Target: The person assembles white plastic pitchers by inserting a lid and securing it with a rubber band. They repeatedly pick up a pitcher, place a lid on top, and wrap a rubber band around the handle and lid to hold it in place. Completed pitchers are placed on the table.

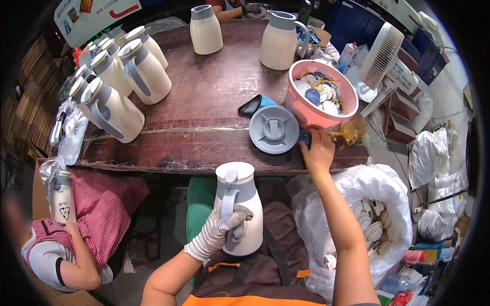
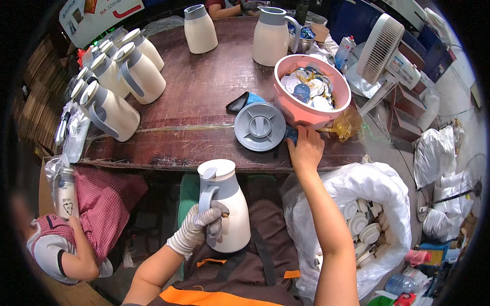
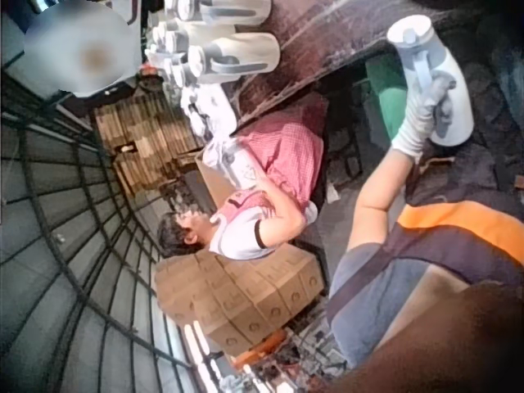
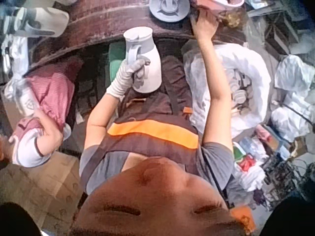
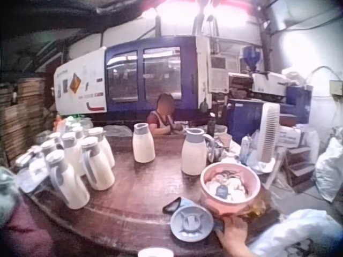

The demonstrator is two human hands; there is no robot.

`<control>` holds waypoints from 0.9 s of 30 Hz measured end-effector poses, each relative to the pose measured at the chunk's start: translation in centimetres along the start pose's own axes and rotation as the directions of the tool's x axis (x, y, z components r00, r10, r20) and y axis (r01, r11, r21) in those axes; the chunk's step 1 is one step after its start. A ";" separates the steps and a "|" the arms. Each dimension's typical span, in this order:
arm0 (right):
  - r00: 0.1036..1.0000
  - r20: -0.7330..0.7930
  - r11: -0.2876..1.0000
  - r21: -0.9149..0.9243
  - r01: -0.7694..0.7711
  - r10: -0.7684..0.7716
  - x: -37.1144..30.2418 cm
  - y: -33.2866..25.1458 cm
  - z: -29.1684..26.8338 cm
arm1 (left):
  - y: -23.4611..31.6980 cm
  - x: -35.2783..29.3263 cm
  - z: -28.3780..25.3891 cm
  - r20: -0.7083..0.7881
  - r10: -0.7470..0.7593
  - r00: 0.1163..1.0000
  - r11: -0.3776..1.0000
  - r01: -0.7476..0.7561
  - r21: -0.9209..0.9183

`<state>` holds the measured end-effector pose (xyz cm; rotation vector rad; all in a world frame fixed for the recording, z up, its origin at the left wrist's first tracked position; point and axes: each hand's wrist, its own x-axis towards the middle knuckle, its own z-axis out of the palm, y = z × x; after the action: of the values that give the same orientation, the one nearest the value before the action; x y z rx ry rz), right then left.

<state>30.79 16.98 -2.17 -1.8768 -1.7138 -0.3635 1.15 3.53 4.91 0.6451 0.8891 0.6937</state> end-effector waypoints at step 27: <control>0.832 0.358 0.217 0.852 -0.477 0.424 -0.9 7.6 0.5 | -1.7 0.1 -1.8 -0.006 0.089 0.996 0.979 -0.089 -0.182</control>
<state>37.95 16.36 -4.81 -1.3208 -0.8657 0.7952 0.10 2.95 2.71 0.5244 0.7872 0.8443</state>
